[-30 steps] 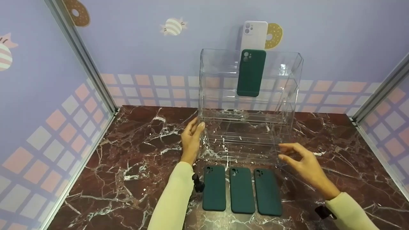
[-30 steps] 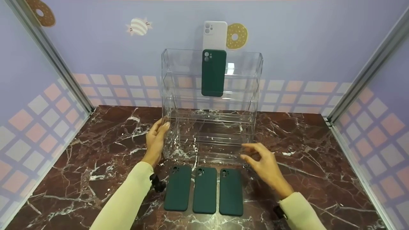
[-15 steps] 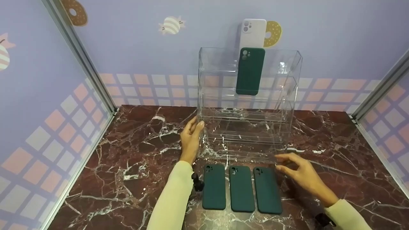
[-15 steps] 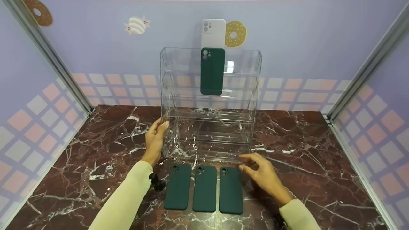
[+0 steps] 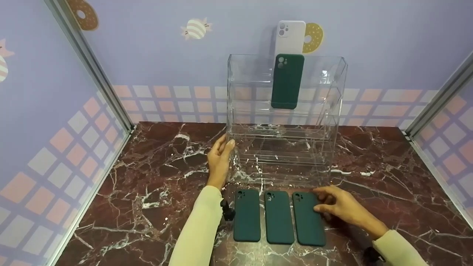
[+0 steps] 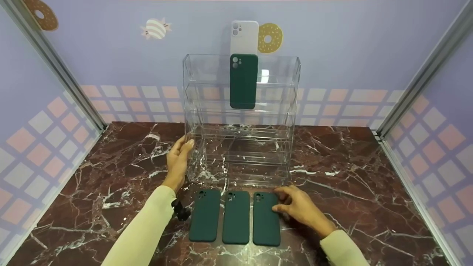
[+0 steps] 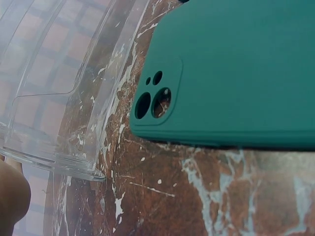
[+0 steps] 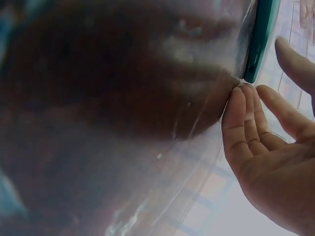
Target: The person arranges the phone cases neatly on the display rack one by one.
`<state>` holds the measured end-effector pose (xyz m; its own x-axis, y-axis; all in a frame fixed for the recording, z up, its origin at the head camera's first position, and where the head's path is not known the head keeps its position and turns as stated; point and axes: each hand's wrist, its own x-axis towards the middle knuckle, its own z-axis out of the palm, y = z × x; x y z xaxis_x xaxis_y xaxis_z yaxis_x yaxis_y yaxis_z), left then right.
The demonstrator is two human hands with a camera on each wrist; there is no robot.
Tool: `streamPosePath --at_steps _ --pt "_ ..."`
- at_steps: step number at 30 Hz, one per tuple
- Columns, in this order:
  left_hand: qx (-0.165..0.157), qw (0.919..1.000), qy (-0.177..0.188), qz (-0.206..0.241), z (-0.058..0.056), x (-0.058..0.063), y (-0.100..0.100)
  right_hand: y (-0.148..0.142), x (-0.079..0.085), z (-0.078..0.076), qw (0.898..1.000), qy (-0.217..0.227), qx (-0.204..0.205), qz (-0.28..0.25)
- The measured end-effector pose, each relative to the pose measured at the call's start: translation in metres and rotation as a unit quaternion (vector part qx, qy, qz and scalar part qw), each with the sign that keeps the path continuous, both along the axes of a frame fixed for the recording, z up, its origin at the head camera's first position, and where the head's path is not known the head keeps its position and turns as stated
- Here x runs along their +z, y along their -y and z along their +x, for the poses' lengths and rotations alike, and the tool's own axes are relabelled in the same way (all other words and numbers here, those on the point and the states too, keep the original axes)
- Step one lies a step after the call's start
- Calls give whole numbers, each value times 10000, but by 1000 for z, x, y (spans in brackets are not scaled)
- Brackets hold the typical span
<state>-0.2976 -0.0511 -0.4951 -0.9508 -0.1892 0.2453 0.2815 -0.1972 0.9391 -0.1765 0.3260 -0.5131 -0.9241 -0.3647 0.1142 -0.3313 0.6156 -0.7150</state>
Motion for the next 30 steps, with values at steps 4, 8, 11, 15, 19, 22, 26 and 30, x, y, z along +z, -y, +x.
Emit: streamPosePath --at_steps 4,8,11,15,19,22,26,30 --pt "28 10000 -17 -20 -1 -1 0 0 1 -2 9995 252 174 124" --pt "46 10000 -25 26 -1 0 0 2 3 -5 9978 445 365 329" --pt "57 9999 -29 93 -1 0 1 4 6 -6 9965 549 473 420" --pt "57 9999 -71 146 -1 0 0 6 7 -7 9958 626 439 503" --pt "57 10000 -7 8 0 2 1 7 7 -7 9970 563 338 407" --pt "56 9999 55 -104 1 2 2 7 7 -6 9976 522 340 284" --pt "42 10000 26 -83 1 1 1 5 7 -4 9966 699 389 179" --pt "29 10000 18 -69 0 -1 0 1 8 -3 9938 1031 393 -148"
